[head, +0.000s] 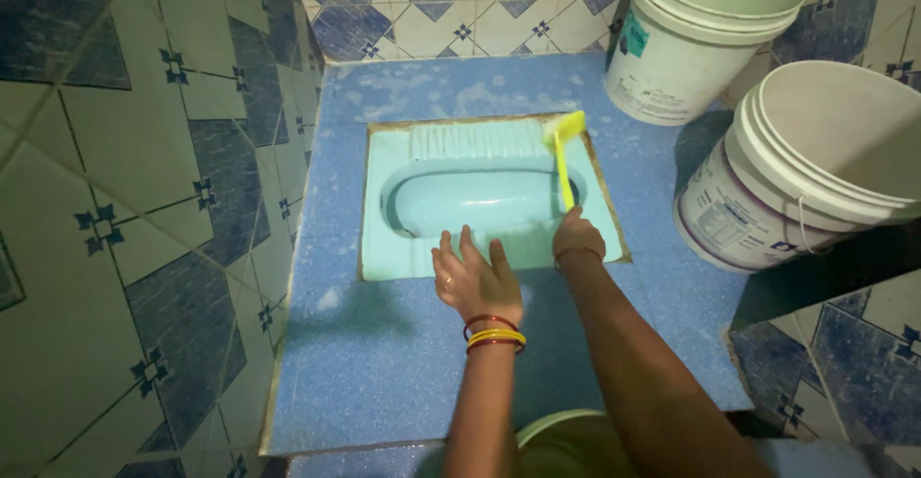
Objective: The person scrubs a squat toilet with a yellow brush, repeatedly dipping it into a bucket of water. They also scrub the surrounding tiled floor and walls.
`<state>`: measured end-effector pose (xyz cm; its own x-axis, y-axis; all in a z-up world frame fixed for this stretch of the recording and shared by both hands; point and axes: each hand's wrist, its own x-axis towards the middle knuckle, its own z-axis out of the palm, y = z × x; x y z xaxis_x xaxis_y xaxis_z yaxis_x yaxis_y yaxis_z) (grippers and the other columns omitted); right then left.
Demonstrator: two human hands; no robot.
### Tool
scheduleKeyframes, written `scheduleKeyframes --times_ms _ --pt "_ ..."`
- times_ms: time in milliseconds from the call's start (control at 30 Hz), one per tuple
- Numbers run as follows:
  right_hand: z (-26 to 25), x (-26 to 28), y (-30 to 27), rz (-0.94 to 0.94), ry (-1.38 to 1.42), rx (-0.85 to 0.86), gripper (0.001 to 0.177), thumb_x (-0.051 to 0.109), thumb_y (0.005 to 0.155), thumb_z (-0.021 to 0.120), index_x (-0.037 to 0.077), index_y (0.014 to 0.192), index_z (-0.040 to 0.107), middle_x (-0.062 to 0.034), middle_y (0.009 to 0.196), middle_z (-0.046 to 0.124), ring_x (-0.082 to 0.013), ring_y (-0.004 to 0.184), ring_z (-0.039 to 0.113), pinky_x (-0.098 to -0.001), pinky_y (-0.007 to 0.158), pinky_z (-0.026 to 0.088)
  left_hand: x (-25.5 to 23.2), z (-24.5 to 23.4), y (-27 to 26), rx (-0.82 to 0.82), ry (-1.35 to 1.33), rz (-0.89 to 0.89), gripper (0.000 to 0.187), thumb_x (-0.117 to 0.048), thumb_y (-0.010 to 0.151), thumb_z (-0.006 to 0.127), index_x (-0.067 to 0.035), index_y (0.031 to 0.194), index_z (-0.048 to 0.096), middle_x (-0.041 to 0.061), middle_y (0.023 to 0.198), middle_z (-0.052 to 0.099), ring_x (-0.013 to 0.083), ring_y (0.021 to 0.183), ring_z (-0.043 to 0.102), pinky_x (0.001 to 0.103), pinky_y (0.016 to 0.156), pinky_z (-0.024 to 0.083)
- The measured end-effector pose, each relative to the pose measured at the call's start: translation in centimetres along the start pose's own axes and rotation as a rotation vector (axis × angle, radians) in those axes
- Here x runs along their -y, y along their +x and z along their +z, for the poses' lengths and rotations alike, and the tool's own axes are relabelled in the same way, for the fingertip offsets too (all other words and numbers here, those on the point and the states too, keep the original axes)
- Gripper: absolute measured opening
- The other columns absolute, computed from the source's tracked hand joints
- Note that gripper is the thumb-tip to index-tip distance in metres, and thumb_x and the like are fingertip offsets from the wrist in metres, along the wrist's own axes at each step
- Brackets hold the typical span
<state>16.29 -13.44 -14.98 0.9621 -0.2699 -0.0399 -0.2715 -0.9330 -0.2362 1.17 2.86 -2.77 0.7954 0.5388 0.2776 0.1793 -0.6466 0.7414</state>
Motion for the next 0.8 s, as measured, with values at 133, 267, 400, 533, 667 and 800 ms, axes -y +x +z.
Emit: scheduleKeyframes --times_ms 133,267,400,533,667,800 --pt "2.3 2.8 -2.7 -0.07 0.058 0.073 0.07 0.039 0.101 0.046 -0.005 0.153 0.028 -0.0272 0.112 0.07 -0.0426 0.103 0.07 -0.0525 0.087 0.056 -0.1 0.4 -0.1 0.053 -0.032 0.027 0.054 -0.037 0.097 0.06 -0.011 0.143 0.053 0.016 0.155 0.039 0.0417 0.147 0.029 0.063 0.111 0.025" --pt "-0.7 5.1 -5.9 -0.239 -0.041 0.306 0.06 0.044 0.106 0.043 0.01 0.155 0.037 -0.0235 0.112 0.073 -0.0417 0.107 0.071 -0.0534 0.092 0.056 -0.2 0.3 -0.5 0.066 -0.034 -0.004 0.053 -0.039 0.098 0.059 -0.011 0.143 0.053 0.017 0.155 0.039 0.0428 0.146 0.028 0.063 0.112 0.023" --pt "-0.9 1.1 -5.1 -0.018 -0.002 0.196 0.07 0.033 0.092 0.06 0.009 0.152 0.033 -0.0231 0.115 0.07 -0.0404 0.108 0.069 -0.0512 0.091 0.057 -0.1 0.5 -0.6 0.048 -0.034 0.01 0.054 -0.04 0.099 0.057 -0.011 0.144 0.052 0.016 0.155 0.04 0.0427 0.147 0.029 0.063 0.112 0.025" --pt "1.9 -0.6 -3.9 -0.028 0.061 0.099 0.062 0.032 0.102 0.051 -0.001 0.151 0.034 -0.0276 0.109 0.072 -0.0422 0.102 0.072 -0.051 0.087 0.058 -0.7 1.0 -0.7 0.048 -0.027 0.027 0.053 -0.04 0.1 0.056 -0.011 0.144 0.053 0.016 0.155 0.04 0.0426 0.147 0.029 0.064 0.112 0.024" --pt "2.5 2.6 -4.0 -0.347 0.052 0.247 0.054 0.035 0.109 0.037 0.01 0.157 0.034 -0.0243 0.111 0.073 -0.0436 0.103 0.07 -0.0564 0.087 0.056 -1.1 1.1 -1.3 0.06 -0.051 0.079 0.054 -0.04 0.099 0.056 -0.01 0.144 0.052 0.017 0.154 0.04 0.0429 0.146 0.03 0.063 0.111 0.025" --pt "1.6 2.2 -4.3 -0.165 0.032 0.231 0.056 0.039 0.101 0.045 0.014 0.15 0.038 -0.0259 0.112 0.071 -0.0439 0.106 0.069 -0.055 0.09 0.055 -0.6 0.8 -1.2 0.068 -0.038 0.031 0.053 -0.039 0.099 0.056 -0.011 0.144 0.053 0.015 0.154 0.041 0.0416 0.147 0.029 0.062 0.114 0.025"
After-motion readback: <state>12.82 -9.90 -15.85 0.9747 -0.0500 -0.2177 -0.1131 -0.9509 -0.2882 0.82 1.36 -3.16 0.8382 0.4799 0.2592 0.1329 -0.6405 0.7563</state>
